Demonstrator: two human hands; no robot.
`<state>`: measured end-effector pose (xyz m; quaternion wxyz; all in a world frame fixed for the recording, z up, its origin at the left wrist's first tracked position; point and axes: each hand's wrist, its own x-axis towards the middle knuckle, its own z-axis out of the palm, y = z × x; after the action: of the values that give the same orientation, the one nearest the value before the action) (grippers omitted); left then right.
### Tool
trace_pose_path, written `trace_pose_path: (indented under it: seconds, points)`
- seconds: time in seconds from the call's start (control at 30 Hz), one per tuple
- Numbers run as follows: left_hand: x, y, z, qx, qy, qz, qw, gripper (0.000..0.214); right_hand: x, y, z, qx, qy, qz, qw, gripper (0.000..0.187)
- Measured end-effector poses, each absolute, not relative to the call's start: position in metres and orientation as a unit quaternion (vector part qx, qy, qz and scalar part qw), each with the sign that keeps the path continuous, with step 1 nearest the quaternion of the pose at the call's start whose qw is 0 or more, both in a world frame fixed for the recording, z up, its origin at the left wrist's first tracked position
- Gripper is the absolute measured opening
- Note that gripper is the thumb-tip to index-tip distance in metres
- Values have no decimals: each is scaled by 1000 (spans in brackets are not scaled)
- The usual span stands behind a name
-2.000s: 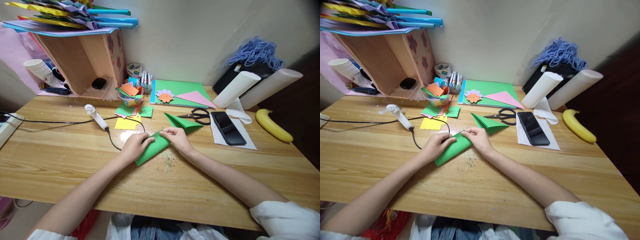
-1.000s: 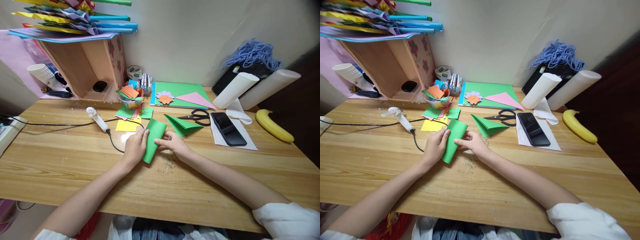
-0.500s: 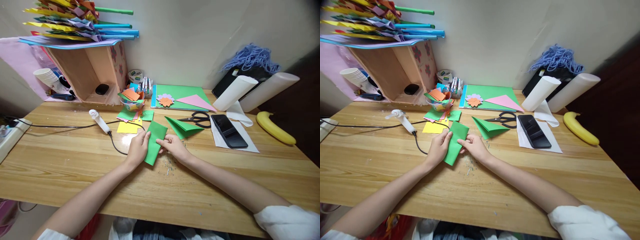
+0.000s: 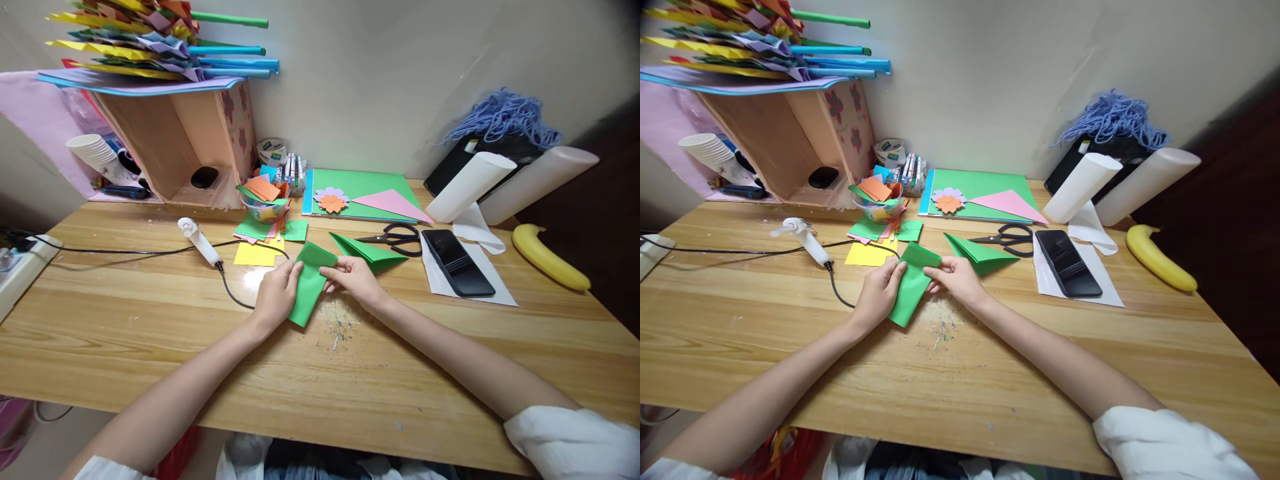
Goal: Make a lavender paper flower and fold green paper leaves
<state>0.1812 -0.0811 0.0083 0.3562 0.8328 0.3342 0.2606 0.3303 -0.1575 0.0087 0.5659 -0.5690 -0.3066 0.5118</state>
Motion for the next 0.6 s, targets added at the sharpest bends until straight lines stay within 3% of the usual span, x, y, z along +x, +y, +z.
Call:
trace_pose_path:
  seconds: [0.17,0.6]
  points:
    - [181,-81,9,834,335,262,352,30,332,-159,8,-548,-317,502,589,37]
    - [178,-84,11,846,290,202,399,35,332,-162,12,-548,-307,486,607,35]
